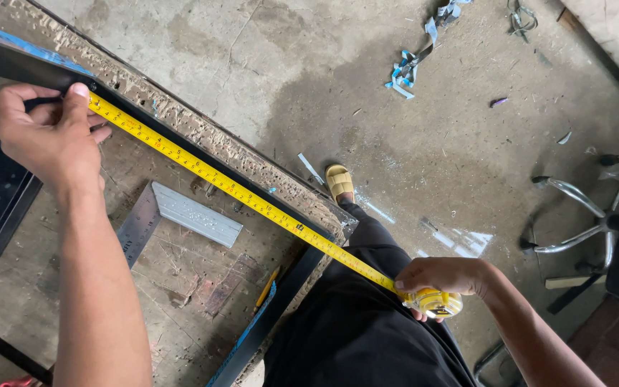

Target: Measuring, marking, and cutting a black strip to size for a metal frame

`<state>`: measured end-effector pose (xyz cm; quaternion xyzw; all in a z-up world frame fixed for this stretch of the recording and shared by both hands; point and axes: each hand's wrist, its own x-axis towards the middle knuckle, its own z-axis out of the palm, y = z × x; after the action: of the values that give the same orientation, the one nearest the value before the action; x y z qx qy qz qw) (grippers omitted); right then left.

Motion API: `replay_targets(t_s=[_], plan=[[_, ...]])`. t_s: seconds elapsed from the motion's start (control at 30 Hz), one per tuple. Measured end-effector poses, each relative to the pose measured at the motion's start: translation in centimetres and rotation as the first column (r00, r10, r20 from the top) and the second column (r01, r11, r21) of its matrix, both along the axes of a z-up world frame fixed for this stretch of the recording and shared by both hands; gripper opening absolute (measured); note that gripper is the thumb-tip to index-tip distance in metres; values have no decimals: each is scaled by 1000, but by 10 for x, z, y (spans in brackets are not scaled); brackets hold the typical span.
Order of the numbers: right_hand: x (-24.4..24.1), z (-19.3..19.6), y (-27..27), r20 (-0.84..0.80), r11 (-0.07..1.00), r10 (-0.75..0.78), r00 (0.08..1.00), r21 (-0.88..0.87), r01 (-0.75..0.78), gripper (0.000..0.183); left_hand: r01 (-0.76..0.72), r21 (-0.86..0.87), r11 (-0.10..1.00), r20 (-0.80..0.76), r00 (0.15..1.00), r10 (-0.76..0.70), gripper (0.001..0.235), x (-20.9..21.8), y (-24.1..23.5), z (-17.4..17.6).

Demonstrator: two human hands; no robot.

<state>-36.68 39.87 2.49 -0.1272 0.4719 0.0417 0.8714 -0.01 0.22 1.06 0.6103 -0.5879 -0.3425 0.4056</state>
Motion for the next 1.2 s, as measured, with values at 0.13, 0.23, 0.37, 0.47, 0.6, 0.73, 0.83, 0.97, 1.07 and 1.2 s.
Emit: replay_targets(t_s=[0.13, 0.23, 0.37, 0.47, 0.6, 0.73, 0.83, 0.97, 1.07, 1.2], plan=[[-1, -1, 1, -17, 999, 6, 1000, 47, -5, 35, 3, 14, 1000, 0, 1000, -3, 29, -1, 0, 2], [-1, -4, 2, -18, 997, -1, 1000, 74, 2, 35, 3, 25, 1000, -2, 1000, -3, 29, 0, -1, 1], [-2, -3, -1, -9, 993, -3, 1000, 117, 4, 34, 3, 14, 1000, 20, 1000, -3, 28, 0, 0, 2], [-4, -5, -1, 32, 994, -18, 999, 107, 14, 35, 13, 4, 1000, 7, 1000, -13, 27, 0, 0, 2], [-6, -5, -4, 28, 990, -11, 1000, 140, 7, 34, 10, 6, 1000, -13, 1000, -9, 27, -1, 1, 4], [-7, -6, -3, 50, 989, -26, 998, 144, 19, 34, -8, 25, 1000, -1, 1000, 8, 27, -2, 0, 4], [-7, -5, -5, 44, 989, -17, 999, 148, 10, 33, -14, 23, 1000, 2, 1000, 14, 27, -3, 1, 5], [-6, -7, -4, 75, 991, -27, 997, 131, 17, 34, -10, 33, 999, -14, 1000, 10, 27, -4, 1, 7], [-7, -10, -1, 50, 988, -31, 998, 154, 23, 32, -3, 45, 999, -33, 999, 5, 26, -2, -1, 3], [-7, -11, 0, 51, 989, -3, 999, 145, -4, 37, -37, 84, 996, -49, 998, 41, 26, -6, -1, 6]])
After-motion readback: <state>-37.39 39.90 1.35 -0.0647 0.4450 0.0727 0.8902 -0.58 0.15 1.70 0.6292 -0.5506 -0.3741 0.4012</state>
